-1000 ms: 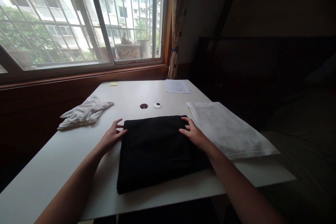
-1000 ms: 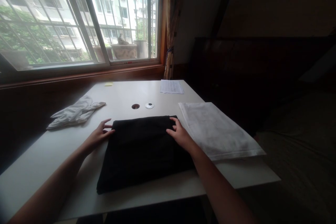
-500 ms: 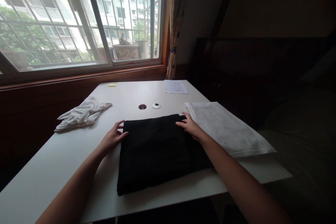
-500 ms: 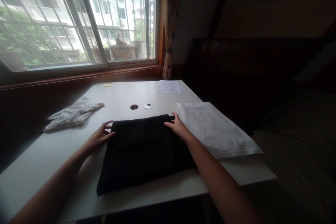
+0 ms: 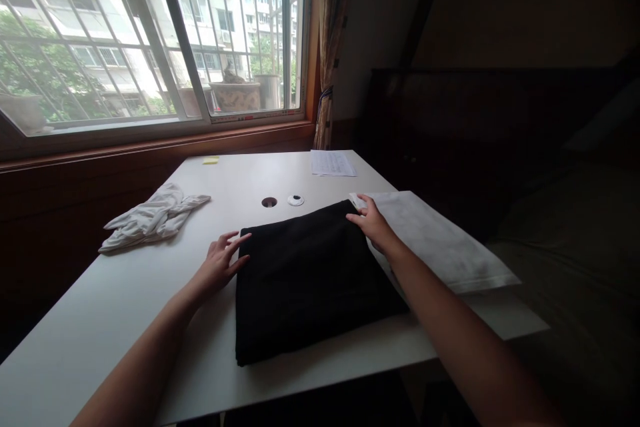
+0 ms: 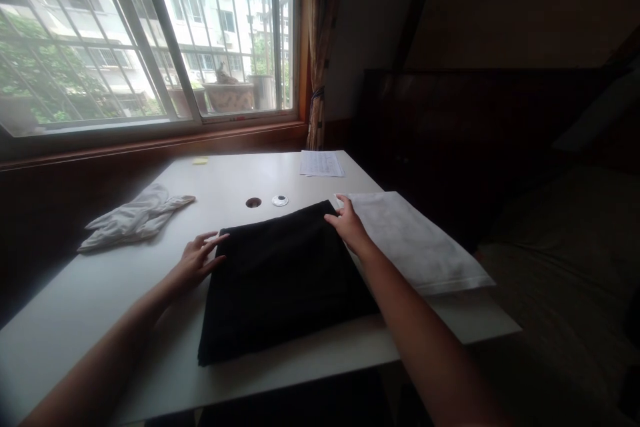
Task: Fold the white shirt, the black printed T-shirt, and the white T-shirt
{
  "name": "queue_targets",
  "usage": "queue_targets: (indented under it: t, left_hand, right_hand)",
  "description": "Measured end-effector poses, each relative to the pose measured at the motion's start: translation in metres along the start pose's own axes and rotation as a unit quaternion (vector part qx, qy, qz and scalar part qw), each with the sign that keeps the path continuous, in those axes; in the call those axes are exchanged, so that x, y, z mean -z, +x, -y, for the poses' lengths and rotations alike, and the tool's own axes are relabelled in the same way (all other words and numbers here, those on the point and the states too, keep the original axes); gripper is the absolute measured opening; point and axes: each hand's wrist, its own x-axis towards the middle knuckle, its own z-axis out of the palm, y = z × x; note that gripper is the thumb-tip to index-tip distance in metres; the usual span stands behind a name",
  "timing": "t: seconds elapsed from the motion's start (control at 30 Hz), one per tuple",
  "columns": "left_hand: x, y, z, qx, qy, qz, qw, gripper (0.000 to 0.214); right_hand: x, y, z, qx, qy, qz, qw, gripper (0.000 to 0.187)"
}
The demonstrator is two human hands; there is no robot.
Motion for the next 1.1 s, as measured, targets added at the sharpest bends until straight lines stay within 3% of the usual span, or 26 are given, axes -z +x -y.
queue_targets:
  t: [0.17,0.47,0.53,0.63,0.7,0.8,0.93,1.0,1.1]
  left_hand:
    - [-0.006,-0.001,0.004,-0.009,0.055,0.022,0.998,0.044]
    - [-0.005,0.001,0.003,0.019,0.027,0.017,0.999,0.044]
    - [-0.006,0.000,0.004,0.013,0.030,0.001,0.999,0.044]
    - [-0.007,-0.003,0.004,-0.005,0.058,-0.027,0.998,0.045]
    - [-0.005,-0.004,0.000,-0.027,0.083,-0.041,0.995,0.045]
    - [0.001,-0.003,-0.012,-0.088,0.102,-0.054,0.989,0.041]
    - [0.010,-0.002,-0.043,-0.189,0.075,-0.017,0.979,0.037]
    - [0.011,-0.004,-0.059,-0.220,0.062,0.036,0.973,0.040]
    - [0.006,-0.007,-0.074,-0.234,0.063,0.131,0.961,0.050]
  right_hand:
    - [0.003,-0.004,-0.018,-0.078,-0.047,0.043,0.995,0.093]
    - [0.012,-0.030,-0.019,-0.058,-0.134,0.104,0.984,0.089]
    - [0.015,-0.035,-0.021,-0.043,-0.174,0.092,0.980,0.088]
    - [0.024,-0.043,-0.022,0.021,-0.282,0.041,0.958,0.081]
    - [0.029,-0.051,-0.020,0.094,-0.340,0.019,0.936,0.064]
    - [0.032,-0.068,-0.014,0.228,-0.345,0.021,0.910,0.040]
    - [0.023,-0.099,-0.008,0.332,-0.305,0.140,0.881,0.043]
    - [0.016,-0.111,-0.012,0.346,-0.289,0.215,0.866,0.046]
    - [0.013,-0.120,-0.021,0.347,-0.255,0.275,0.860,0.046]
